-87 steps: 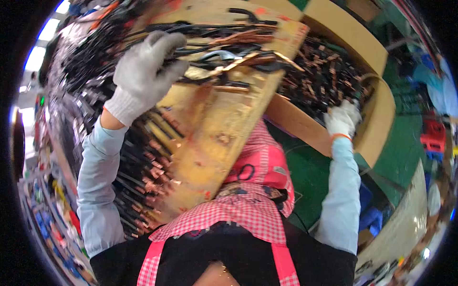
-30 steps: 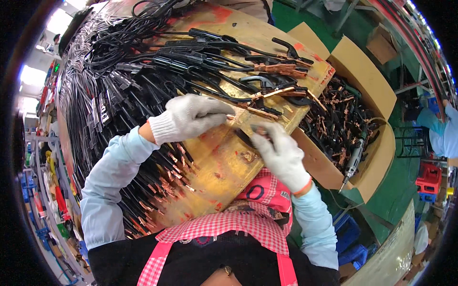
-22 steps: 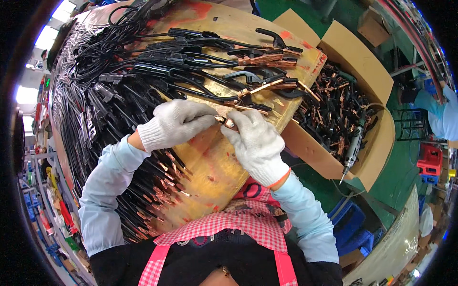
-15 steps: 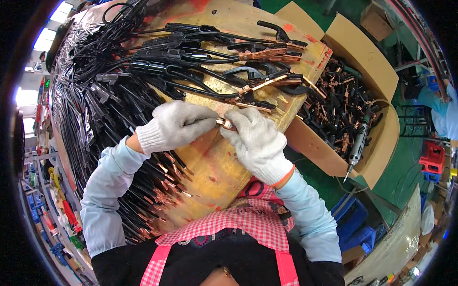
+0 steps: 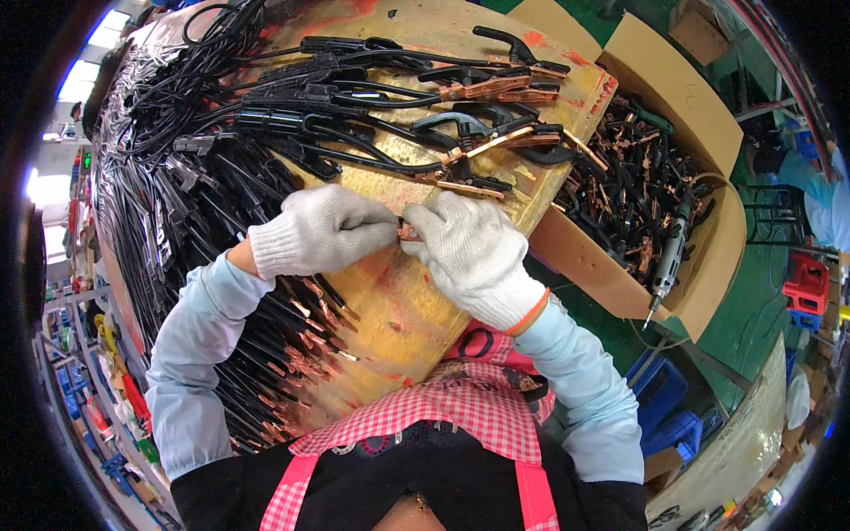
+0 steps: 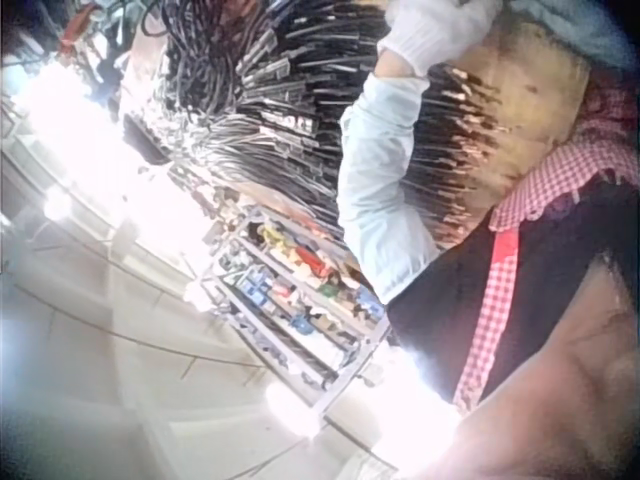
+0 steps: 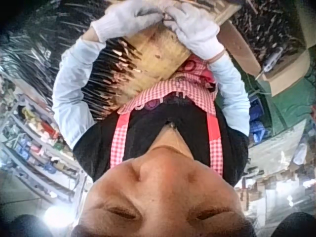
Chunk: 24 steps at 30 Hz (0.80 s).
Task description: The recorder is assembling heavy-duty power cables by attaching copper clamps to the ends of the wires using a pneumatic screwdriver.
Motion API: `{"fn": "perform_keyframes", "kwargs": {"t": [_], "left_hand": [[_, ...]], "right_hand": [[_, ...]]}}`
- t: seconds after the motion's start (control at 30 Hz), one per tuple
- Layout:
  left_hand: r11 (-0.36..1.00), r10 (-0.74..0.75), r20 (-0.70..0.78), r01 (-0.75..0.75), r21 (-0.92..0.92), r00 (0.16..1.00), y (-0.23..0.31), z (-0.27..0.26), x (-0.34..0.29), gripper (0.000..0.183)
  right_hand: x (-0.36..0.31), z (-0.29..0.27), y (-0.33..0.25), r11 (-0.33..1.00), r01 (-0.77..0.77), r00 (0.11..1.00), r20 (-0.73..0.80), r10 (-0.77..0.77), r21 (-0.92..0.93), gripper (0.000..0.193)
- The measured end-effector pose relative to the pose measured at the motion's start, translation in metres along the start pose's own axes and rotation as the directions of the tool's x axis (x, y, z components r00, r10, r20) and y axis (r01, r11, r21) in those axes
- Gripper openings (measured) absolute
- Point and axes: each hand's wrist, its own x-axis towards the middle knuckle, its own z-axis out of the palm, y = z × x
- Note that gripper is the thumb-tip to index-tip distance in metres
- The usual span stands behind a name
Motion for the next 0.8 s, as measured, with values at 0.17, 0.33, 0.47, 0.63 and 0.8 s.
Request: {"fn": "perform_keyframes", "kwargs": {"t": [0.17,0.33,0.47,0.63,0.8], "left_hand": [[0.974,-0.152,0.116,0.169,-0.151,0.982,0.004,-0.006,0.005,0.030],[0.962,-0.185,0.142,0.209,-0.176,0.972,0.005,-0.006,0.000,0.031],[0.952,-0.213,0.131,0.236,-0.193,0.968,0.009,-0.006,-0.002,0.032],[0.985,-0.091,0.083,0.102,-0.143,0.992,-0.006,-0.001,-0.006,0.034],[0.983,-0.058,-0.027,0.052,-0.176,0.998,-0.007,0.001,-0.009,0.028]], "right_hand": [[0.005,0.002,0.003,0.996,0.061,0.998,-0.001,-0.061,0.058,0.028],[0.007,0.009,0.004,0.992,0.114,0.994,-0.013,-0.113,0.056,0.028],[0.007,0.011,0.005,0.992,0.120,0.992,-0.044,-0.119,0.026,0.029],[-0.003,-0.011,0.012,0.985,0.103,0.994,-0.047,-0.097,0.142,0.036],[-0.012,-0.014,-0.002,0.802,-0.342,0.939,0.161,0.302,0.489,0.049]]}}
